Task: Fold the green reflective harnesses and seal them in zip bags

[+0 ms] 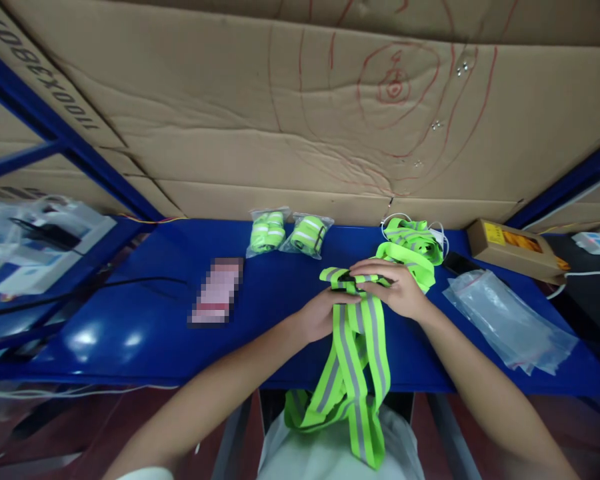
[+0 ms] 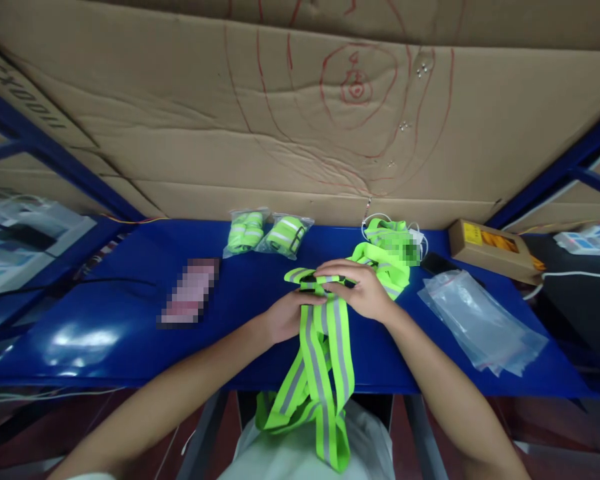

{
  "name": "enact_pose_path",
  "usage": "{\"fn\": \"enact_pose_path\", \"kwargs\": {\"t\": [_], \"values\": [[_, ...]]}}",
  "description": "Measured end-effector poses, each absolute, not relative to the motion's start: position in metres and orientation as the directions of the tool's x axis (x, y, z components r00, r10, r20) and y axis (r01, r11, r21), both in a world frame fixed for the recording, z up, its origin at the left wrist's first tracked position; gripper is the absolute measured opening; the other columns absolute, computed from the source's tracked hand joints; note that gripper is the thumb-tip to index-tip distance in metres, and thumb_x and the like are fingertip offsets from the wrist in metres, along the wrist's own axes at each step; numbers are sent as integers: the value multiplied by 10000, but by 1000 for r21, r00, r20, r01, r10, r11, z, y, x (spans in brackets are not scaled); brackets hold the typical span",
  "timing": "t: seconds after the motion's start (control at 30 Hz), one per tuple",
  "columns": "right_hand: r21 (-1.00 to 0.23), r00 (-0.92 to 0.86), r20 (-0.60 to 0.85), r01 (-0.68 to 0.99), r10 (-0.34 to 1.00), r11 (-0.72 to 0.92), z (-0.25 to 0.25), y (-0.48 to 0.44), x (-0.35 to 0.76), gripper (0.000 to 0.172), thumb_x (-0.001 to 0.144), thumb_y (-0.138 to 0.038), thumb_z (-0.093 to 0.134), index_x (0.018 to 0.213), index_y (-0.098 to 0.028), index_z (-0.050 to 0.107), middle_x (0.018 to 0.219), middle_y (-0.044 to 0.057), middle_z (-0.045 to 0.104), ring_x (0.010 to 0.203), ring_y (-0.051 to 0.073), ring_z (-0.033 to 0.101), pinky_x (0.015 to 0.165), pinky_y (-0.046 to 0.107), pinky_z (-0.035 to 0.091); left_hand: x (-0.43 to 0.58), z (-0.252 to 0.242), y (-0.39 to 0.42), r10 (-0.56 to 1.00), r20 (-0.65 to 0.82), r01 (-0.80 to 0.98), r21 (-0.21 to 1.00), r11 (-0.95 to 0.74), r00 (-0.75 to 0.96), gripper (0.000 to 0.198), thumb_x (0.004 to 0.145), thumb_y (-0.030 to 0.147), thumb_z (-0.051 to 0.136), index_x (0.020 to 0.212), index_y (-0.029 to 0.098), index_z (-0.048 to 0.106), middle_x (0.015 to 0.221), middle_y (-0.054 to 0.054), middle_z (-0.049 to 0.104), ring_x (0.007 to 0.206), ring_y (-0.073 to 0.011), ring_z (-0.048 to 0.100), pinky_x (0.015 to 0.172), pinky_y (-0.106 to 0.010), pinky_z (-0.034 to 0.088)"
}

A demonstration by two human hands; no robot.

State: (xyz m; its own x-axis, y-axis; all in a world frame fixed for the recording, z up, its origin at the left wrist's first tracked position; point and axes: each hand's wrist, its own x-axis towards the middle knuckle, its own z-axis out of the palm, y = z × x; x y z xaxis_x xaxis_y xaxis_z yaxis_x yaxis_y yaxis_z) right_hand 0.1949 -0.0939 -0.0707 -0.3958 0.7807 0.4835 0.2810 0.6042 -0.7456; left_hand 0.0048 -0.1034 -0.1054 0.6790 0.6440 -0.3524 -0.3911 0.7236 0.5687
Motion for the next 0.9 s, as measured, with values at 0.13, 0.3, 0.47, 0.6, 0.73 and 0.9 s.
{"fn": "enact_pose_path", "kwargs": {"t": [0.13,0.3,0.47,0.6,0.73,0.9], "values": [[-881,-246,364,222,898,418,-74,-96,194,282,852,-398,781,1086,-243,760,1009,70,777,757,211,736,641,327,625,6,-104,-108,635,-287,-409,564,717,718,272,732,122,791,1002,98,777,942,-106,804,831,-231,748,870,-346,538],[-933,-194,245,218,950,286,-77,-100,195,379,854,-426,773,1192,-269,703,777,-6,709,383,93,442,320,245,364,4,-102,-108,608,-269,-373,588,718,747,345,713,87,732,1055,78,775,1009,-148,802,891,-272,754,887,-389,559],[-883,-195,305,309,932,354,-73,-100,195,328,879,-392,746,1183,-278,701,695,-26,629,405,78,358,347,233,285,3,-100,-107,626,-318,-353,609,710,712,269,683,78,716,942,89,788,875,-124,806,775,-259,758,806,-364,566],[-923,-147,268,244,952,297,-79,-101,190,372,873,-432,750,1199,-267,681,531,-69,491,377,104,380,331,239,280,5,-99,-110,616,-243,-394,584,709,749,392,711,88,746,1103,92,763,1075,-171,791,1031,-334,744,962,-443,529],[-906,-136,299,271,944,326,-80,-102,189,352,868,-436,758,1166,-257,701,593,-48,604,372,103,427,329,244,319,4,-99,-112,598,-279,-369,574,731,751,351,699,81,746,1048,106,774,1027,-129,792,926,-287,753,872,-407,562],[-698,-317,514,385,797,604,-66,-101,198,248,943,-326,689,1178,-260,733,1135,61,766,942,224,737,805,340,616,-3,-95,-112,537,-253,-342,542,768,805,270,697,123,712,958,105,778,977,-94,764,834,-227,724,783,-348,572]]}}
